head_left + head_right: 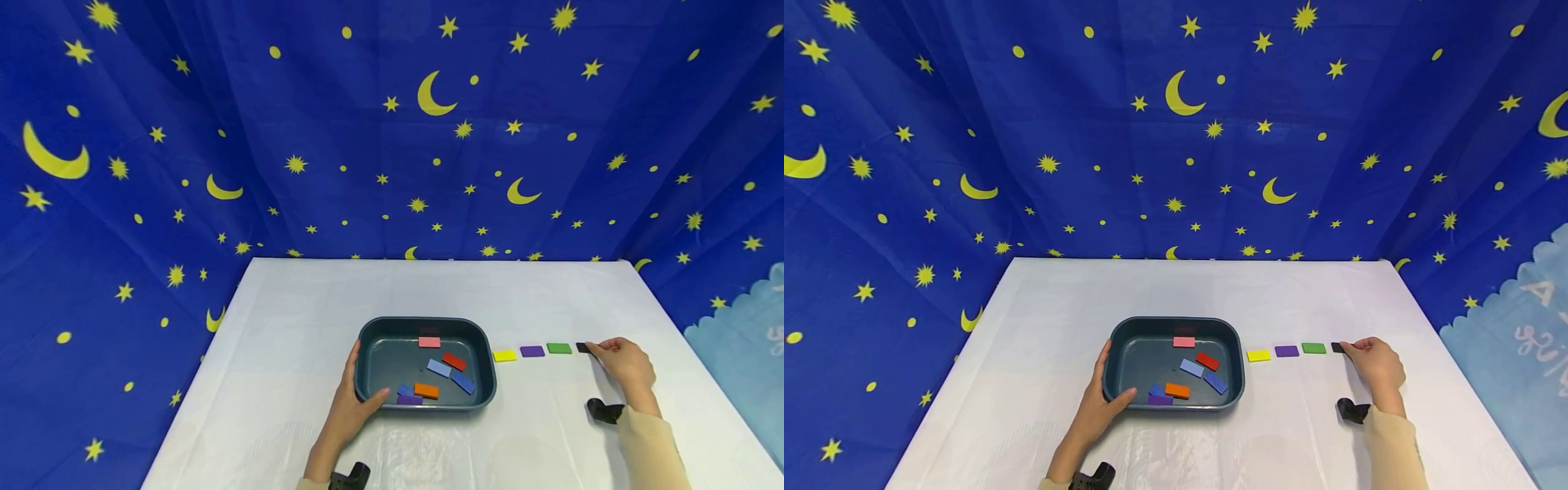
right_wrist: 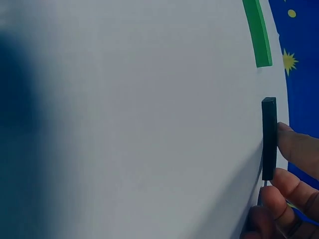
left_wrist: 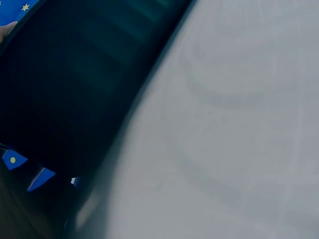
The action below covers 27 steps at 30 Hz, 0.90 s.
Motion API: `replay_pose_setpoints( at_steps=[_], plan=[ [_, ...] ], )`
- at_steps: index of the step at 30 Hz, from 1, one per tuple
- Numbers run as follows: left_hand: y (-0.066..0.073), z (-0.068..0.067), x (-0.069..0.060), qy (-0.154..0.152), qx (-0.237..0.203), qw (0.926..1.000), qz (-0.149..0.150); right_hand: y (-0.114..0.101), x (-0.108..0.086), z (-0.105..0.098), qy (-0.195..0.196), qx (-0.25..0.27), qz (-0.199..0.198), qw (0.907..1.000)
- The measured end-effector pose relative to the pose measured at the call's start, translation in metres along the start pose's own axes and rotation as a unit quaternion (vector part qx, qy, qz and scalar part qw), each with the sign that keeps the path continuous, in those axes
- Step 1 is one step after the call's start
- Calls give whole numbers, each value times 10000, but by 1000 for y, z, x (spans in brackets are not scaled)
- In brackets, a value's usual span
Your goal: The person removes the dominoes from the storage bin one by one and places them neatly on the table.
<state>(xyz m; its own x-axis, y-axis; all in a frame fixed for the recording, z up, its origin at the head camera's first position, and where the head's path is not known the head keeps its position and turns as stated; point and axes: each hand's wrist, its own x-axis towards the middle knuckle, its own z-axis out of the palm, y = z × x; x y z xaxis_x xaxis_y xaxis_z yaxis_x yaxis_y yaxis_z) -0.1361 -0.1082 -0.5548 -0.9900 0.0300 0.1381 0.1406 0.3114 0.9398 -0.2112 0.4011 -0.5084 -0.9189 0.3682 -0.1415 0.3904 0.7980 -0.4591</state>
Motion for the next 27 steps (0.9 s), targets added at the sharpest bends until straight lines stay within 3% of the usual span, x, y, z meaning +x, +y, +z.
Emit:
replay_pose_setpoints(
  at_steps=[7,20,24,27],
  plan=[
    [0,-1,0,45,12,9998,170,-1,-1,1,-60,28,11,10000],
    [1,-1,0,-29,2,10000,53,-8,-2,0,-256,-58,-188,9995],
    [1,-1,0,-6,-23,10000,35,-27,-8,-3,65,-268,-319,9991],
    [0,-1,0,3,-21,10000,-1,-49,-14,-3,408,-323,-691,9963]
  ],
)
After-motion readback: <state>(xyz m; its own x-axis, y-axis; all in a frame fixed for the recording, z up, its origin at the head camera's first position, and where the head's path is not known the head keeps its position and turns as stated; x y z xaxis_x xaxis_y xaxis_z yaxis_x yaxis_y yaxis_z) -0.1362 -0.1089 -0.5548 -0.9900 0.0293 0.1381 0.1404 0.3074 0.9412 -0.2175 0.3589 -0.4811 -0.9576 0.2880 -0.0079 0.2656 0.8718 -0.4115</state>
